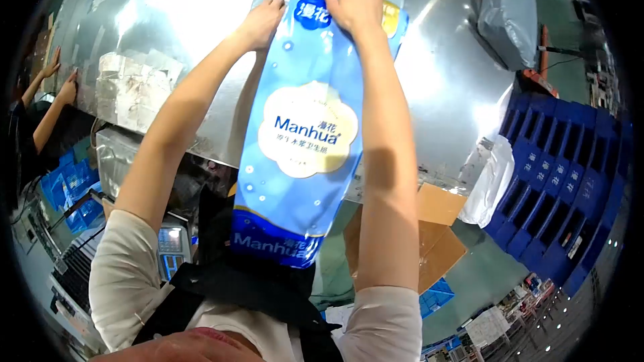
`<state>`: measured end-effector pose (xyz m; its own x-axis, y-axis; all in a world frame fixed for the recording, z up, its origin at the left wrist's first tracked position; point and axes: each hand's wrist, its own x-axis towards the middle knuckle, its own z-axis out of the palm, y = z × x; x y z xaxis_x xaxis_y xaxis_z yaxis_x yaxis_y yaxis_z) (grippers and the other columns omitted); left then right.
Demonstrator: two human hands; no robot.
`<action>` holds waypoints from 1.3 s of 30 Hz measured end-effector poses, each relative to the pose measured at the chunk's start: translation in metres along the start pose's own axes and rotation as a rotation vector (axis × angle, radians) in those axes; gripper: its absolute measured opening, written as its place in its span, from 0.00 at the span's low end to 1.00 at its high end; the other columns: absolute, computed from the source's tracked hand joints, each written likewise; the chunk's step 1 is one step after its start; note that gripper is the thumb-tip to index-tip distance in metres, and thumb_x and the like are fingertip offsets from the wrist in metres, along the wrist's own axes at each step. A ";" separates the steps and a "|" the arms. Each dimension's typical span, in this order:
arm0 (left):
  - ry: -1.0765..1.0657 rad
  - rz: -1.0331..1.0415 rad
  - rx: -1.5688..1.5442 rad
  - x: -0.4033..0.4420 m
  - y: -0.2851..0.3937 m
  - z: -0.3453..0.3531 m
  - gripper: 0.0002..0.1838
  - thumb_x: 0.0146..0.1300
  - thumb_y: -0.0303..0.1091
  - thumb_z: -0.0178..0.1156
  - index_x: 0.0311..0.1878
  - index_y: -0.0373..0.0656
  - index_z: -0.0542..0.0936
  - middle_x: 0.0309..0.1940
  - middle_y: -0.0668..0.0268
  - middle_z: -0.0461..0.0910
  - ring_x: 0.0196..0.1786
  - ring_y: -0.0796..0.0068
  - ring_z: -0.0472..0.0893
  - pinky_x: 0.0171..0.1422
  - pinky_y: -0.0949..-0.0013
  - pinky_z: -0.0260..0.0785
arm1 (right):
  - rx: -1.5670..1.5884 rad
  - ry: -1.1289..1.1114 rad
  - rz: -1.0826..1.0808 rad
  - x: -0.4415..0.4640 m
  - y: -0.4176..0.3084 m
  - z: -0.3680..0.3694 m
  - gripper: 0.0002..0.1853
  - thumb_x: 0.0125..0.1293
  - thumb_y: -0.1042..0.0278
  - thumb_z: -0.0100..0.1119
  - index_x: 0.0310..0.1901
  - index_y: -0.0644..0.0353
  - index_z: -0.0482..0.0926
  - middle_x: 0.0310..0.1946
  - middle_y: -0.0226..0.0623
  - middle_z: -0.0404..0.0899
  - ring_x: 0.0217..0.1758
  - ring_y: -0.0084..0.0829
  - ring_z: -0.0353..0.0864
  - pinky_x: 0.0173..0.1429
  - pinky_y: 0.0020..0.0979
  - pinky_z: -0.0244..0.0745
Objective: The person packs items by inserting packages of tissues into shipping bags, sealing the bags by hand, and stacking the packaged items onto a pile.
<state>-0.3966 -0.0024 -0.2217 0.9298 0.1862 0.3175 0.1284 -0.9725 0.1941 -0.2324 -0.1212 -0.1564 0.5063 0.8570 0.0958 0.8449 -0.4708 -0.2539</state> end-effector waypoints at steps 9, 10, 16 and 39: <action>-0.471 0.196 0.179 0.047 -0.009 0.013 0.07 0.51 0.29 0.52 0.31 0.42 0.78 0.33 0.54 0.78 0.34 0.56 0.79 0.37 0.60 0.73 | 0.236 0.223 0.047 -0.049 0.003 -0.048 0.18 0.58 0.55 0.48 0.27 0.64 0.77 0.23 0.44 0.77 0.32 0.44 0.76 0.45 0.40 0.64; -0.310 0.034 -0.153 0.051 -0.023 0.024 0.08 0.51 0.32 0.52 0.32 0.39 0.77 0.31 0.52 0.78 0.34 0.54 0.79 0.37 0.60 0.72 | 0.240 0.228 0.047 -0.048 -0.005 -0.046 0.18 0.58 0.55 0.48 0.27 0.64 0.77 0.23 0.44 0.77 0.32 0.44 0.76 0.45 0.40 0.64; -0.192 -0.001 -0.122 0.143 -0.023 -0.017 0.12 0.45 0.37 0.54 0.21 0.35 0.77 0.20 0.49 0.75 0.26 0.49 0.76 0.32 0.56 0.68 | 0.066 0.378 0.271 -0.009 -0.019 -0.003 0.16 0.51 0.61 0.56 0.40 0.60 0.72 0.36 0.48 0.73 0.33 0.48 0.76 0.38 0.41 0.71; -0.115 -0.512 -0.261 -0.009 0.018 0.013 0.10 0.53 0.26 0.46 0.38 0.34 0.72 0.27 0.47 0.75 0.38 0.49 0.76 0.41 0.54 0.67 | 0.578 0.419 0.604 -0.098 0.113 0.101 0.16 0.60 0.63 0.39 0.26 0.68 0.71 0.26 0.52 0.75 0.28 0.44 0.72 0.34 0.37 0.64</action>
<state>-0.3986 -0.0233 -0.2329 0.8053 0.5924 0.0230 0.4951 -0.6935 0.5234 -0.2043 -0.2369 -0.2919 0.9476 0.3029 0.1020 0.2584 -0.5381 -0.8023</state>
